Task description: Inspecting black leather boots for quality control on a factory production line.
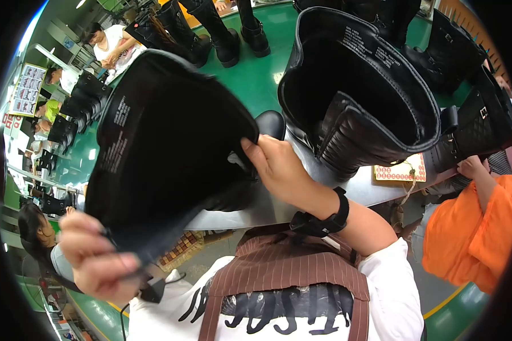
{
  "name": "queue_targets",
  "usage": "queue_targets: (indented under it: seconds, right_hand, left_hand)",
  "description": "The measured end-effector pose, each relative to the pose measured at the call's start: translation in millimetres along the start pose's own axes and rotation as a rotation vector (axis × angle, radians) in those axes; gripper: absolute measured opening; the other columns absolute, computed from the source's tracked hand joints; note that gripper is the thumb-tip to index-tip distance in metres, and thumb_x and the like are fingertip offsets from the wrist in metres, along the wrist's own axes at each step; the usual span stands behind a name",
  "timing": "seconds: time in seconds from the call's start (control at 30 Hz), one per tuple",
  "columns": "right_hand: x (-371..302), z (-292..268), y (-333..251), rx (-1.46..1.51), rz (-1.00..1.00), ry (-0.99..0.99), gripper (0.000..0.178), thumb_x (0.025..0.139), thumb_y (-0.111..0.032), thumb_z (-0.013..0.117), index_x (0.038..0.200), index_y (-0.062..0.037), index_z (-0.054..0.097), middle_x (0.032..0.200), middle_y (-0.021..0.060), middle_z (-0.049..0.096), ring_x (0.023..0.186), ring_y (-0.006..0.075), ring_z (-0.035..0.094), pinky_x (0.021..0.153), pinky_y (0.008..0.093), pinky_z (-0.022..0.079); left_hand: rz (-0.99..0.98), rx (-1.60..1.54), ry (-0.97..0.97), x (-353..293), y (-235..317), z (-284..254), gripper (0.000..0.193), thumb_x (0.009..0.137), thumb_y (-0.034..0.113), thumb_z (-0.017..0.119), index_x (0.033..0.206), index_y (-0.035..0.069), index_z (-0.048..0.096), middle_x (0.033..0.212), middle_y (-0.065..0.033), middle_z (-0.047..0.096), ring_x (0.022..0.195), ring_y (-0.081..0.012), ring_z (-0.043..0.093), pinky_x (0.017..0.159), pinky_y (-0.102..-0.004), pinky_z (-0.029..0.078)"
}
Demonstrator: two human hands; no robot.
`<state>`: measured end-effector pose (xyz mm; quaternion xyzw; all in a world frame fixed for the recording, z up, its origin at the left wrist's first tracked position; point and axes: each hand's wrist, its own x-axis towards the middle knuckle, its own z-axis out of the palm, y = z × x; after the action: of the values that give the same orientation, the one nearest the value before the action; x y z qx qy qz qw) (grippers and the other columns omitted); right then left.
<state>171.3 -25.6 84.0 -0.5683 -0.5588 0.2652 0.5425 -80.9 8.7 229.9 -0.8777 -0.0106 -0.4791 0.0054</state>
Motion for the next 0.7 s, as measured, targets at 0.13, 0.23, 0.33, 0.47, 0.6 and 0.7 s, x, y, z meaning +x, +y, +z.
queue_targets:
  seconds: [0.13, 0.23, 0.33, 0.47, 0.6, 0.7]
  right_hand:
    - [-9.6, 12.6, 6.9, -0.177, -0.024, -0.036, 0.019, 0.095, -0.018, 0.055, 0.098, 0.0008, 0.056, 0.083, 0.0178, 0.059, 0.076, 0.0294, 0.061, 0.068, 0.0398, 0.046]
    - [-23.4, 12.3, 19.9, -0.1, -0.081, 0.058, 0.022, 0.091, -0.021, 0.063, 0.099, -0.0015, 0.057, 0.086, 0.0133, 0.063, 0.081, 0.026, 0.064, 0.071, 0.0363, 0.049]
    - [-43.9, 7.1, 35.8, -0.114, 0.103, -0.052, 0.028, 0.085, -0.024, 0.069, 0.102, -0.0025, 0.06, 0.091, 0.0106, 0.066, 0.083, 0.0237, 0.067, 0.072, 0.0337, 0.051]
    - [-53.8, 20.6, 61.8, -0.147, 0.253, -0.216, 0.027, 0.085, -0.024, 0.07, 0.093, 0.001, 0.063, 0.089, 0.0148, 0.067, 0.07, 0.0219, 0.068, 0.066, 0.0345, 0.052]
    - [-49.8, 28.0, 90.6, 0.011, 0.405, -0.362, 0.027, 0.091, -0.023, 0.063, 0.084, 0.0026, 0.061, 0.076, 0.0126, 0.066, 0.063, 0.0151, 0.066, 0.059, 0.0302, 0.051]
    - [-42.8, 29.0, 96.6, 0.186, 0.564, -0.547, 0.028, 0.096, -0.024, 0.057, 0.083, 0.0006, 0.061, 0.072, 0.0068, 0.064, 0.058, 0.0109, 0.062, 0.054, 0.0257, 0.047]
  left_hand:
    - [-0.4, 0.592, 0.11, -6.2, 1.7, 46.4, 0.034, 0.075, 0.001, 0.076, 0.106, 0.003, 0.062, 0.13, -0.0167, 0.041, 0.111, -0.0319, 0.052, 0.095, -0.0438, 0.044]
    - [-0.34, 0.619, 0.418, -27.9, -19.3, 61.4, 0.097, 0.068, 0.018, 0.083, 0.142, -0.005, 0.025, 0.144, -0.0251, 0.024, 0.119, -0.0402, 0.046, 0.103, -0.0472, 0.037]
    - [-0.444, 0.579, 0.501, -72.5, -12.4, 85.8, 0.115, 0.064, 0.024, 0.087, 0.145, -0.006, 0.01, 0.144, -0.0256, 0.026, 0.127, -0.0391, 0.039, 0.109, -0.0484, 0.028]
    - [-0.766, -0.145, 0.151, -141.2, 8.1, 137.1, 0.083, 0.063, 0.015, 0.089, 0.13, -0.005, 0.045, 0.122, -0.0157, 0.056, 0.113, -0.0252, 0.054, 0.101, -0.0381, 0.039]
    - [-1.091, -0.452, -0.08, -182.9, 11.1, 165.2, 0.054, 0.066, 0.006, 0.086, 0.112, -0.002, 0.059, 0.105, -0.01, 0.065, 0.095, -0.0182, 0.062, 0.086, -0.0312, 0.05]
    - [-1.203, -0.492, -0.106, -191.4, 8.6, 167.9, 0.038, 0.069, 0.008, 0.085, 0.1, -0.001, 0.066, 0.098, -0.0076, 0.07, 0.088, -0.0171, 0.066, 0.081, -0.0302, 0.052]
